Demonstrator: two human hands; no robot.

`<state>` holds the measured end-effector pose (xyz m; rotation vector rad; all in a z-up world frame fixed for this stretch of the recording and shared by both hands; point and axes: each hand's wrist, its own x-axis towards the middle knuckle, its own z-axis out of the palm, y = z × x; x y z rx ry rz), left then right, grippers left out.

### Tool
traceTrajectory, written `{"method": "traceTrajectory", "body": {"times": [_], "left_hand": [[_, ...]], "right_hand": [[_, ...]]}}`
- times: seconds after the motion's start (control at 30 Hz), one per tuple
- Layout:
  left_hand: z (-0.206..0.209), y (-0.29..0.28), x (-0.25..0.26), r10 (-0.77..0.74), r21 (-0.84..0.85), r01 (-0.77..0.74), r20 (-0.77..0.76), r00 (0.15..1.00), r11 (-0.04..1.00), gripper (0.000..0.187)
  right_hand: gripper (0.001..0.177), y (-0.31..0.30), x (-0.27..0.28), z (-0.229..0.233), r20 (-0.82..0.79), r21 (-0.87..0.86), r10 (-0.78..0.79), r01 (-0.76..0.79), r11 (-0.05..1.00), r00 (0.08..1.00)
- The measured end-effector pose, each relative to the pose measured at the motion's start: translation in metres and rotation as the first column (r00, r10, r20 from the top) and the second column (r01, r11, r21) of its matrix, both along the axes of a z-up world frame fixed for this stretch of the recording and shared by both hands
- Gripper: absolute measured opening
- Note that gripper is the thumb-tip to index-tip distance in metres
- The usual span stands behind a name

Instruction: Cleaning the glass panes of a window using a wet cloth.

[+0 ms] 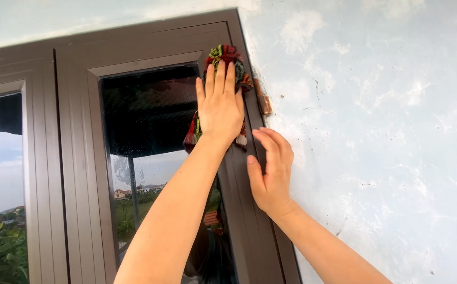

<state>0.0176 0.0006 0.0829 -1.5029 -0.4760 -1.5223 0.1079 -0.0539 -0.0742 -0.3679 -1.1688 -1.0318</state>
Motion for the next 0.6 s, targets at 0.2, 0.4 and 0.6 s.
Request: {"method": "traceTrajectory", "body": {"times": [0.2, 0.4, 0.6], "left_hand": [[0.071, -0.01, 0.002, -0.019, 0.013, 0.019, 0.016, 1.0, 1.0, 0.056], [0.136, -0.025, 0.002, 0.108, -0.033, -0.112, -0.107, 0.988, 0.993, 0.048], [0.142, -0.015, -0.04, 0.144, -0.051, -0.142, 0.042, 0.989, 0.989, 0.049]], "right_hand": [[0.042, -0.007, -0.039, 0.058, 0.144, 0.071, 0.108, -0.119, 0.99, 0.984], [0.046, 0.009, -0.047, 0.083, 0.041, -0.065, 0.084, -0.081, 0.995, 0.996], [0.053, 0.005, -0.049, 0.086, 0.028, -0.061, -0.039, 0.04, 0.997, 0.999]]}}
